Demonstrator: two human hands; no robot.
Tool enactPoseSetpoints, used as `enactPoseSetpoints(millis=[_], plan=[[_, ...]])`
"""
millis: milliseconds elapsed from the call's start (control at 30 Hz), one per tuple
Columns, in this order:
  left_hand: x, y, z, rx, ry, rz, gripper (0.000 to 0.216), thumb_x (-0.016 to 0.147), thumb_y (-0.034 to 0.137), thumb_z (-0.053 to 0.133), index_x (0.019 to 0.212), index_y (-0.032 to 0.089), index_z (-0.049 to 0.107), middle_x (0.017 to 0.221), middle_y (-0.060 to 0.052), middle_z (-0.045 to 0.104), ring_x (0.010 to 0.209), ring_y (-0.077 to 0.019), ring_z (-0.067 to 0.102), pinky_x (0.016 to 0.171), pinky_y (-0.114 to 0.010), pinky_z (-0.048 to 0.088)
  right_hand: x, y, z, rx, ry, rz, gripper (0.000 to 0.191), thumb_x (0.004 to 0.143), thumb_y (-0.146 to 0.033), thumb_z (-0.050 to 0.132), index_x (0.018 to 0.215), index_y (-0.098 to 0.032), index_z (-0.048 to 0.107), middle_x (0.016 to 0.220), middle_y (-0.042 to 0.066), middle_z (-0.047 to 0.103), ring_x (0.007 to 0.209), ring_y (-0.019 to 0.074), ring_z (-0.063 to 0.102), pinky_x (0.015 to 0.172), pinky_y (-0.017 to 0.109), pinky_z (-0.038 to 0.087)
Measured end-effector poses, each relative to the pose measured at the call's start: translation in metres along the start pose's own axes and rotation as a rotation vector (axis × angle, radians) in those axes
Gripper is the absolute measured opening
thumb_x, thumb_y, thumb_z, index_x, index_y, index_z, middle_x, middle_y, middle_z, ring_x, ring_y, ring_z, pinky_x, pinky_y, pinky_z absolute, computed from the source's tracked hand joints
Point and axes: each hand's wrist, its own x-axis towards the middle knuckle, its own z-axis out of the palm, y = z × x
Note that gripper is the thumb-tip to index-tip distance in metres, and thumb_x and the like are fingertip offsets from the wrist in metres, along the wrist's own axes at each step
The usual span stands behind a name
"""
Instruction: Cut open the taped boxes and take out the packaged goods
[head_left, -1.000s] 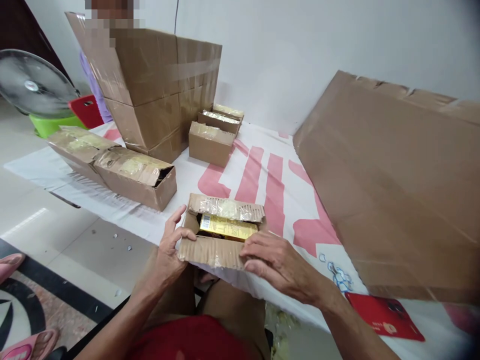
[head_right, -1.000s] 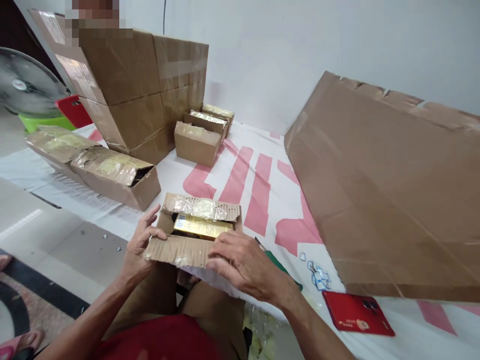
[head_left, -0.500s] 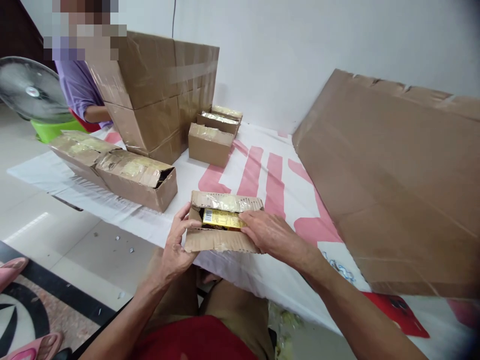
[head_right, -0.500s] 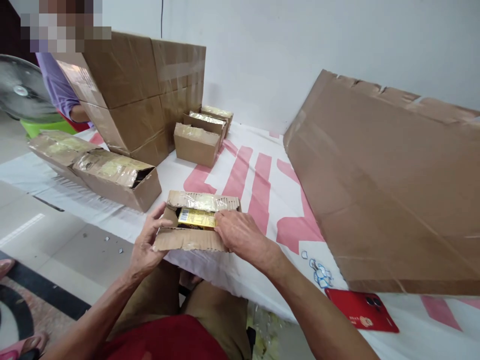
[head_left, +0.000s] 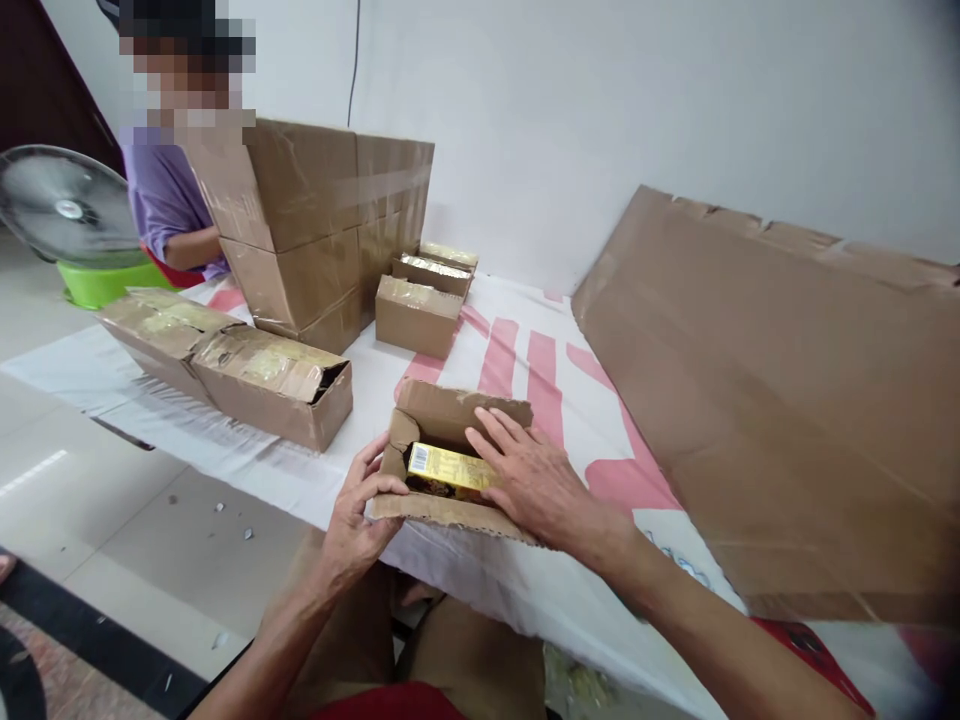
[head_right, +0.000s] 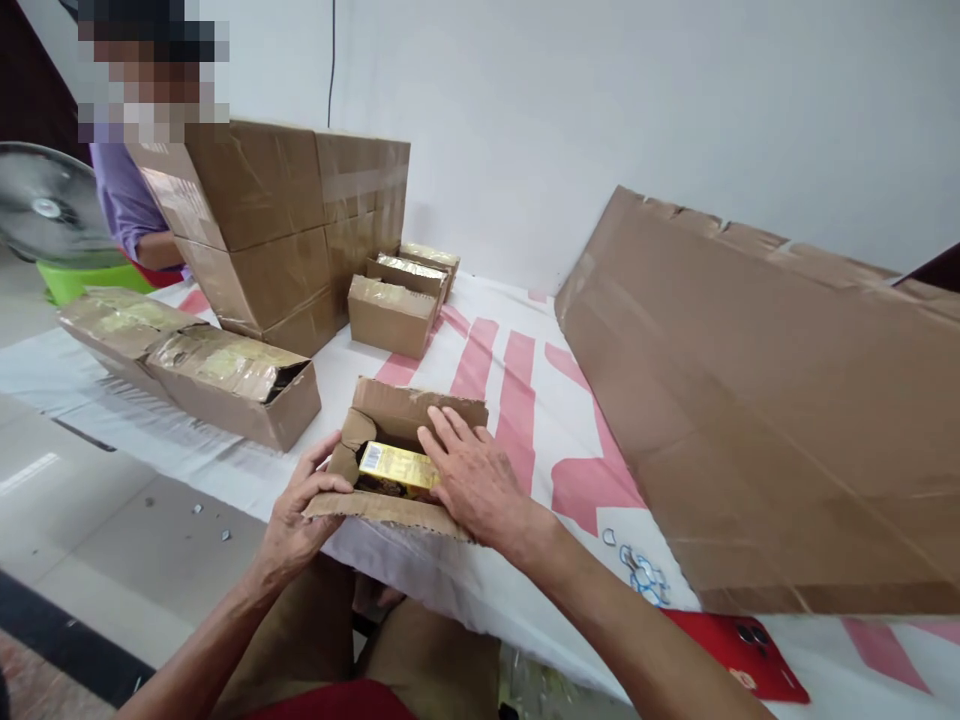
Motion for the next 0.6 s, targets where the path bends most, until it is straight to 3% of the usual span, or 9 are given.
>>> enactPoseSetpoints(millis=[133,233,300,367,433,600], plan=[[0.005,-0.001,-0.003,0.017,-0.033,0.020,0.030,0.098,0.046,0.061,0.093,0.020,0.074,0.156,-0.018,0.049,0.142,-0.0337,0.054,0.111,-0.050,0.052,0.010,0.012,0.000,0.164,-0.164,0.017,0.074,0.080,-0.040,0.082,0.145,-0.014,0.057,0.162,0.024,0.040,0.150,0.0409,0.038,0.114,0.056,0.043],[0.002,-0.007,-0.004,-0.019,-0.031,0.021,0.026,0.096,0.046,0.065,0.100,0.022,0.074,0.158,-0.017,0.048,0.141,-0.0341,0.054,0.108,-0.049,0.054,0.013,0.010,-0.002,0.185,-0.224,0.029,0.038,0.084,-0.033,0.078,0.116,-0.013,0.073,0.155,0.025,0.046,0.147,0.0407,0.041,0.112,0.054,0.044],[-0.005,-0.016,0.000,-0.048,0.036,-0.042,0.042,0.091,0.049,0.072,0.124,0.025,0.067,0.163,-0.018,0.041,0.144,-0.0357,0.051,0.109,-0.051,0.053,0.012,0.008,0.000,0.186,-0.210,0.050,0.025,0.087,-0.031,0.076,0.103,-0.012,0.076,0.154,0.025,0.046,0.146,0.0410,0.041,0.110,0.054,0.044],[-0.013,-0.028,0.008,-0.066,0.106,-0.136,0.080,0.083,0.054,0.079,0.150,0.027,0.046,0.165,-0.022,0.035,0.146,-0.0376,0.048,0.109,-0.053,0.052,0.010,0.007,0.003,0.198,-0.185,0.046,0.026,0.086,-0.032,0.076,0.103,-0.013,0.075,0.154,0.025,0.046,0.146,0.0414,0.040,0.108,0.054,0.045],[-0.020,-0.041,0.019,-0.094,0.113,-0.214,0.100,0.078,0.056,0.083,0.159,0.026,0.031,0.162,-0.024,0.040,0.144,-0.0385,0.050,0.108,-0.053,0.053,0.010,0.008,0.007,0.229,-0.163,0.047,0.025,0.086,-0.031,0.076,0.104,-0.013,0.074,0.153,0.024,0.048,0.145,0.0408,0.042,0.107,0.055,0.045],[-0.020,-0.055,0.038,-0.152,0.026,-0.358,0.088,0.081,0.055,0.079,0.153,0.019,0.043,0.143,-0.020,0.061,0.130,-0.0370,0.062,0.107,-0.053,0.052,0.008,0.023,-0.001,0.496,0.014,0.141,0.029,0.081,-0.026,0.074,0.107,-0.016,0.069,0.159,0.021,0.046,0.142,0.0378,0.050,0.111,0.058,0.045]])
